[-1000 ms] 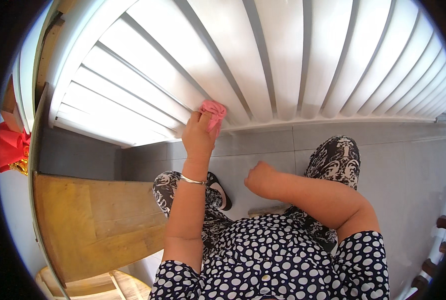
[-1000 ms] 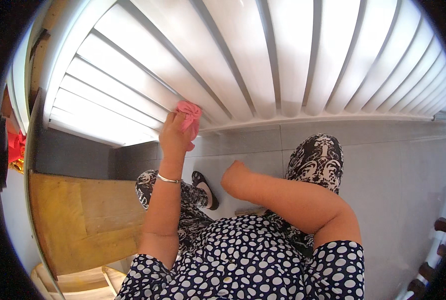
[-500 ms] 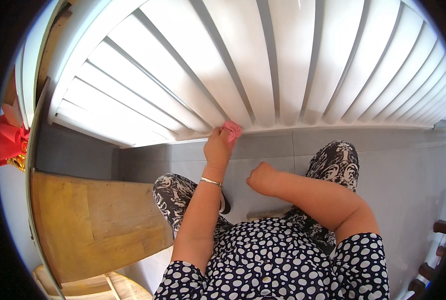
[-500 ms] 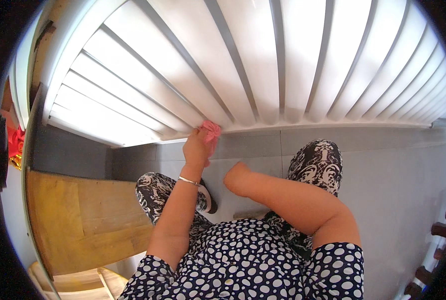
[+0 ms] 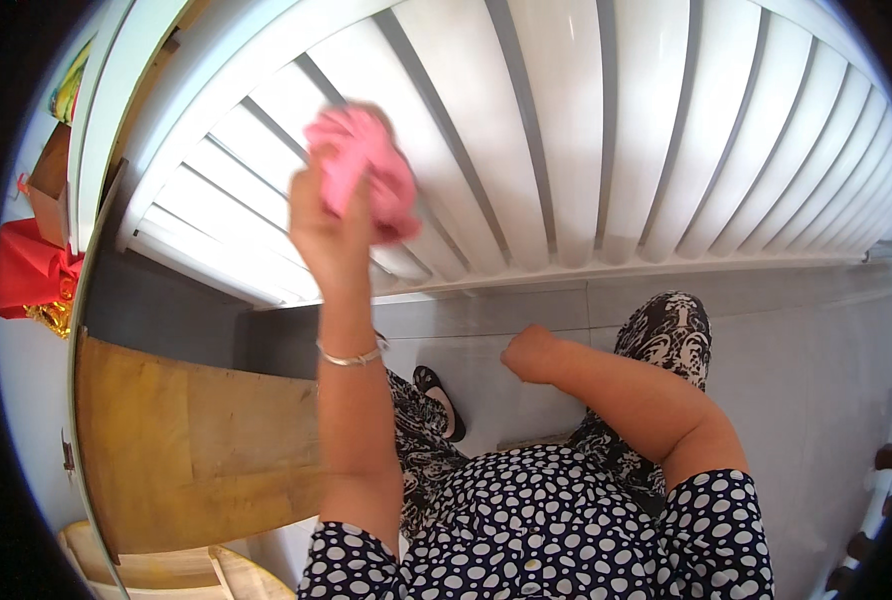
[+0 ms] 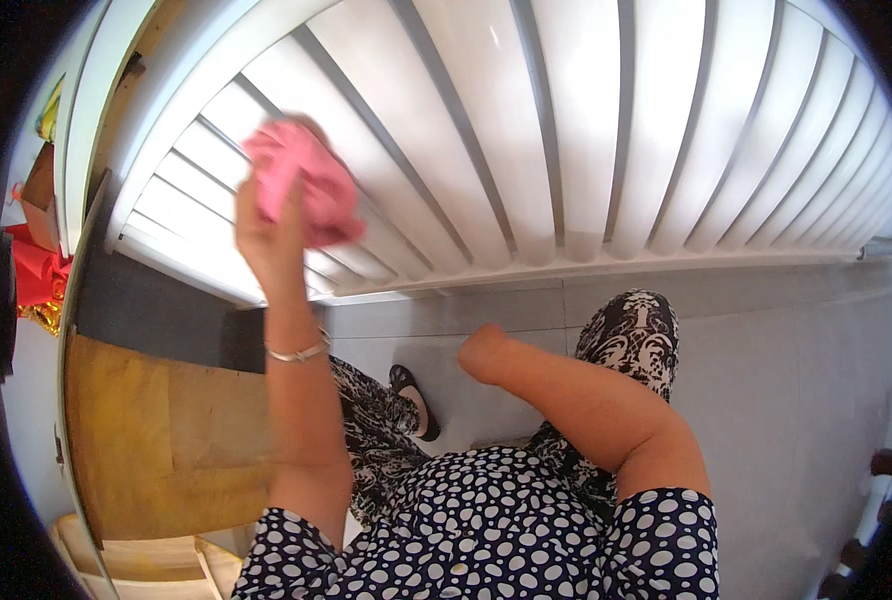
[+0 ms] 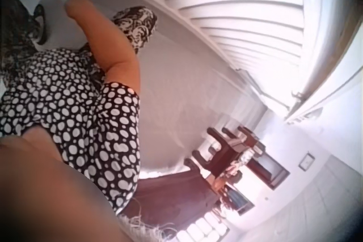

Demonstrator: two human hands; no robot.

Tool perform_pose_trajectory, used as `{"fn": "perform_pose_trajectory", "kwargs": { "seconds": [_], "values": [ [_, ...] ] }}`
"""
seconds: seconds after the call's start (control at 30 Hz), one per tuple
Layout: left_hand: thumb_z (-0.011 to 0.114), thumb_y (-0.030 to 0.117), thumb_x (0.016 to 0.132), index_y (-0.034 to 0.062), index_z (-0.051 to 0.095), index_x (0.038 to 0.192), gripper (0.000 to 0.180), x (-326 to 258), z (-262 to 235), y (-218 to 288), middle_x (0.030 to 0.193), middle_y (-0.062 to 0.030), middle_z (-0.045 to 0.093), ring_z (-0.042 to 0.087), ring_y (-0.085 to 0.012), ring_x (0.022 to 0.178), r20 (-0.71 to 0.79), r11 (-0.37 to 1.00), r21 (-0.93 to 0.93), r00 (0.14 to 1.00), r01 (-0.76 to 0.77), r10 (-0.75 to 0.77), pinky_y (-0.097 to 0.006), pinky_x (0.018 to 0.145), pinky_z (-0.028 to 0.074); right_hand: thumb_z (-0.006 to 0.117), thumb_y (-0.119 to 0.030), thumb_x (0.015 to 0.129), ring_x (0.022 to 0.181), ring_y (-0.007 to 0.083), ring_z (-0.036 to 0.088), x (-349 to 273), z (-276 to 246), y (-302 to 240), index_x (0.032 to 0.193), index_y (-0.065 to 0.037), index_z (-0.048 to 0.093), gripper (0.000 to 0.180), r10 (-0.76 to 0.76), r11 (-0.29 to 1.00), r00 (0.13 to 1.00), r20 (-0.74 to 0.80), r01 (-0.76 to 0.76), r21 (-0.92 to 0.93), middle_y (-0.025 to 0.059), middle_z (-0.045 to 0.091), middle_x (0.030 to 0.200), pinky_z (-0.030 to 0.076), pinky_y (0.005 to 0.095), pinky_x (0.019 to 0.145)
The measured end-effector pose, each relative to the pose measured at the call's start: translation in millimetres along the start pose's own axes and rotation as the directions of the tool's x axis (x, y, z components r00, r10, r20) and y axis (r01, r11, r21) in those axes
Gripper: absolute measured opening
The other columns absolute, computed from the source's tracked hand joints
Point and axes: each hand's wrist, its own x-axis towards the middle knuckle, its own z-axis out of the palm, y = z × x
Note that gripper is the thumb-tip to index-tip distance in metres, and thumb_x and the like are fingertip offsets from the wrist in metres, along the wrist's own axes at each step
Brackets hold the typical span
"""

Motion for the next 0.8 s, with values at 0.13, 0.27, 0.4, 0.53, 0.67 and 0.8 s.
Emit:
{"fn": "perform_pose_trajectory", "kwargs": {
  "seconds": [0.13, 0.27, 0.4, 0.53, 0.67, 0.8],
  "values": [
    [0.067, 0.007, 0.079, -0.0037, 0.058, 0.110, 0.033, 60, -2, 32, 0.095, -0.0108, 0.058, 0.056, -0.0191, 0.086, -0.122, 0.980, 0.097, 0.976, -0.172, 0.183, -0.028, 0.079, 0.045, 0.066, -0.015, 0.070, 0.074, 0.0285, 0.066, 1, 0, 1, 0.074, -0.006, 0.068, 0.010, 0.035, 0.999, 0.999, -0.024, -0.035, 0.014, 0.0115, 0.067, 0.078, 0.050, 0.0413, 0.062],
    [0.065, 0.009, 0.085, -0.0062, 0.052, 0.112, 0.034, 48, 18, 15, 0.100, -0.0124, 0.059, 0.054, -0.0160, 0.091, -0.090, 0.962, 0.176, 0.970, -0.209, 0.227, -0.026, 0.083, 0.043, 0.063, -0.010, 0.072, 0.076, 0.0274, 0.066, -5, -7, -6, 0.077, -0.008, 0.069, 0.009, 0.030, 0.999, 0.999, 0.019, -0.029, -0.028, 0.0109, 0.068, 0.082, 0.050, 0.0401, 0.062],
    [0.063, 0.007, 0.084, -0.0057, 0.054, 0.110, 0.031, 11, 23, -1, 0.094, -0.0098, 0.059, 0.053, -0.0137, 0.085, -0.007, 0.993, 0.097, 0.997, -0.071, 0.072, -0.026, 0.078, 0.044, 0.065, -0.011, 0.074, 0.080, 0.0241, 0.066, -11, -16, -19, 0.087, -0.011, 0.072, 0.015, 0.006, 0.995, 0.994, 0.106, 0.005, -0.098, 0.0069, 0.069, 0.089, 0.047, 0.0382, 0.060],
    [0.066, 0.004, 0.070, 0.0037, 0.056, 0.106, 0.037, -27, 24, -12, 0.092, -0.0113, 0.055, 0.056, -0.0279, 0.084, 0.140, 0.986, 0.165, 0.988, 0.034, -0.058, -0.033, 0.074, 0.046, 0.057, -0.010, 0.073, 0.073, 0.0276, 0.064, -21, -5, -25, 0.075, -0.008, 0.066, 0.010, -0.116, 0.993, 0.984, -0.138, 0.112, -0.040, 0.0110, 0.065, 0.076, 0.046, 0.0414, 0.066],
    [0.068, 0.007, 0.064, 0.0073, 0.054, 0.095, 0.034, -68, 28, -16, 0.091, -0.0117, 0.055, 0.056, -0.0327, 0.081, 0.261, 0.958, 0.288, 0.962, -0.003, -0.076, -0.038, 0.067, 0.046, 0.056, -0.012, 0.075, 0.074, 0.0262, 0.064, -19, -9, -31, 0.076, -0.009, 0.065, 0.009, -0.137, 0.989, 0.990, -0.025, 0.135, -0.061, 0.0095, 0.065, 0.076, 0.046, 0.0395, 0.068],
    [0.069, 0.009, 0.063, 0.0088, 0.052, 0.091, 0.032, -108, 39, -28, 0.089, -0.0116, 0.054, 0.056, -0.0343, 0.079, 0.363, 0.932, 0.362, 0.921, 0.004, -0.145, -0.041, 0.063, 0.046, 0.056, -0.012, 0.075, 0.075, 0.0262, 0.064, -22, -11, -32, 0.076, -0.009, 0.065, 0.009, -0.146, 0.987, 0.988, -0.050, 0.142, -0.068, 0.0093, 0.065, 0.078, 0.046, 0.0392, 0.068]
  ]
}}
